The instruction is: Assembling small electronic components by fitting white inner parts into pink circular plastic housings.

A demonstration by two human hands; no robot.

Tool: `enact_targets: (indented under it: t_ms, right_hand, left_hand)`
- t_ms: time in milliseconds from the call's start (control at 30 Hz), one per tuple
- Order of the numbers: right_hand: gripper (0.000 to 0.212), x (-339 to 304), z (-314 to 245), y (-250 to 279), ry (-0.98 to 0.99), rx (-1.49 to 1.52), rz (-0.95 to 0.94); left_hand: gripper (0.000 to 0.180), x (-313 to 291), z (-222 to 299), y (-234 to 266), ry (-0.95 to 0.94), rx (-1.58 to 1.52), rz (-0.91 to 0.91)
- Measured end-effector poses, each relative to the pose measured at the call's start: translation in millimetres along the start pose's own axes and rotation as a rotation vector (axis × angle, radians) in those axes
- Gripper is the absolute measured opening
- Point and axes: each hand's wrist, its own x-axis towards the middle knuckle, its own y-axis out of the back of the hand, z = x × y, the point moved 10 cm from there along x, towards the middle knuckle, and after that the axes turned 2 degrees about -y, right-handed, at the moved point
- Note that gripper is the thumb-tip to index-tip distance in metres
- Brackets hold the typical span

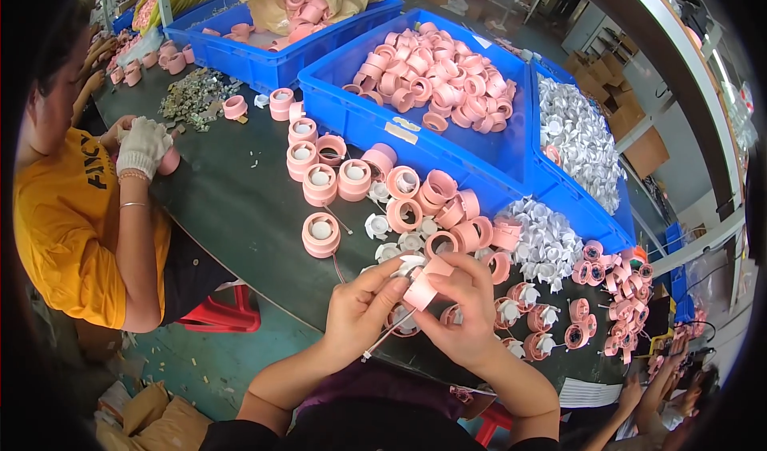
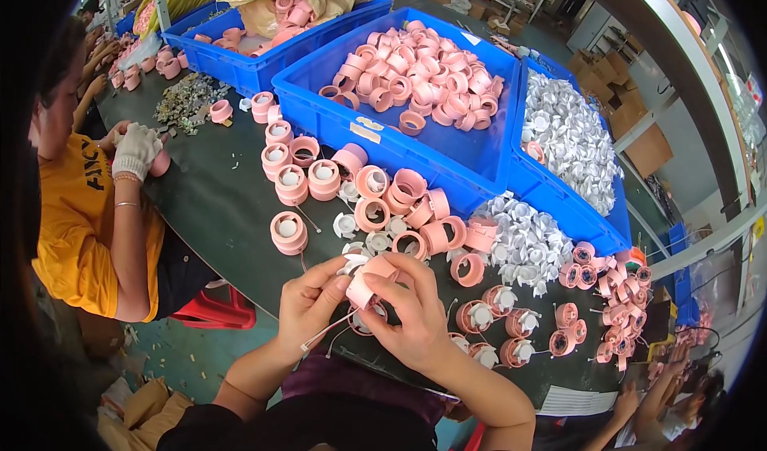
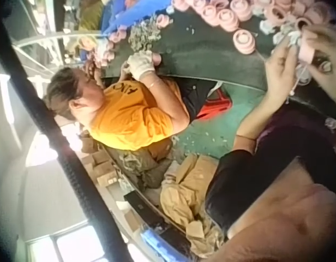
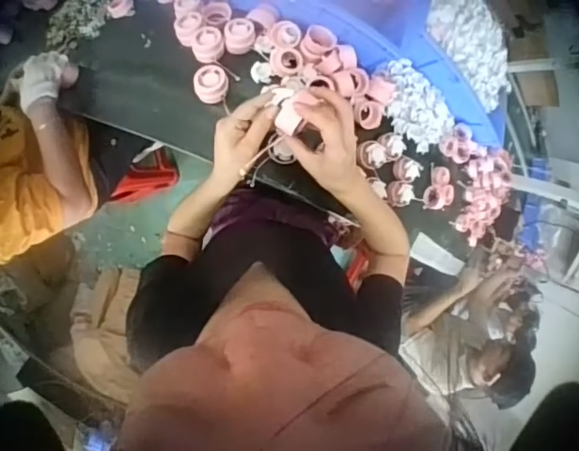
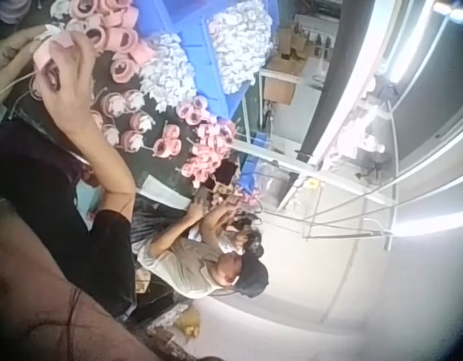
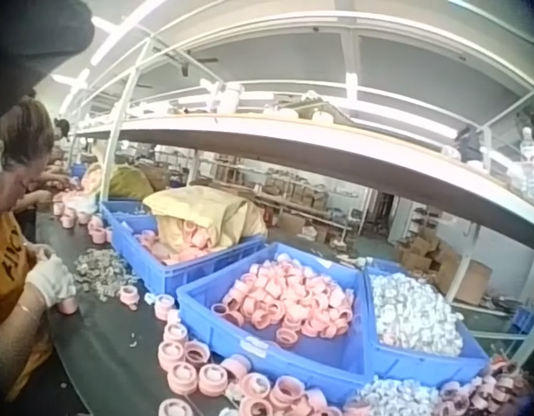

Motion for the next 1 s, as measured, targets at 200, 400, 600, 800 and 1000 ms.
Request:
enact_targets:
  t_ms: [200,400,600,800,1000]
  right_hand:
    - [0.050,-6.8,-4.4,3.9,0.037,0.071,0.041]
    - [0.048,-4.7,-7.3,3.2,0.053,-0.023,0.026]
    - [0.047,-9.2,-17.9,5.9,0.077,-0.107,-0.009]
    - [0.058,-37.0,17.4,28.6,-0.036,-0.036,0.100]
    - [0.061,-26.8,21.2,17.3,0.106,-0.243,0.056]
  left_hand:
    - [0.032,-4.3,10.9,-0.5,-0.077,-0.085,0.008]
    - [0.032,-3.2,22.2,1.5,-0.233,-0.010,0.040]
    - [0.034,-19.9,38.3,-2.6,-0.239,0.228,0.045]
    - [0.040,-11.8,37.6,-39.3,-0.245,0.048,-0.122]
    - [0.060,4.5,32.1,-41.6,-0.352,0.205,-0.120]
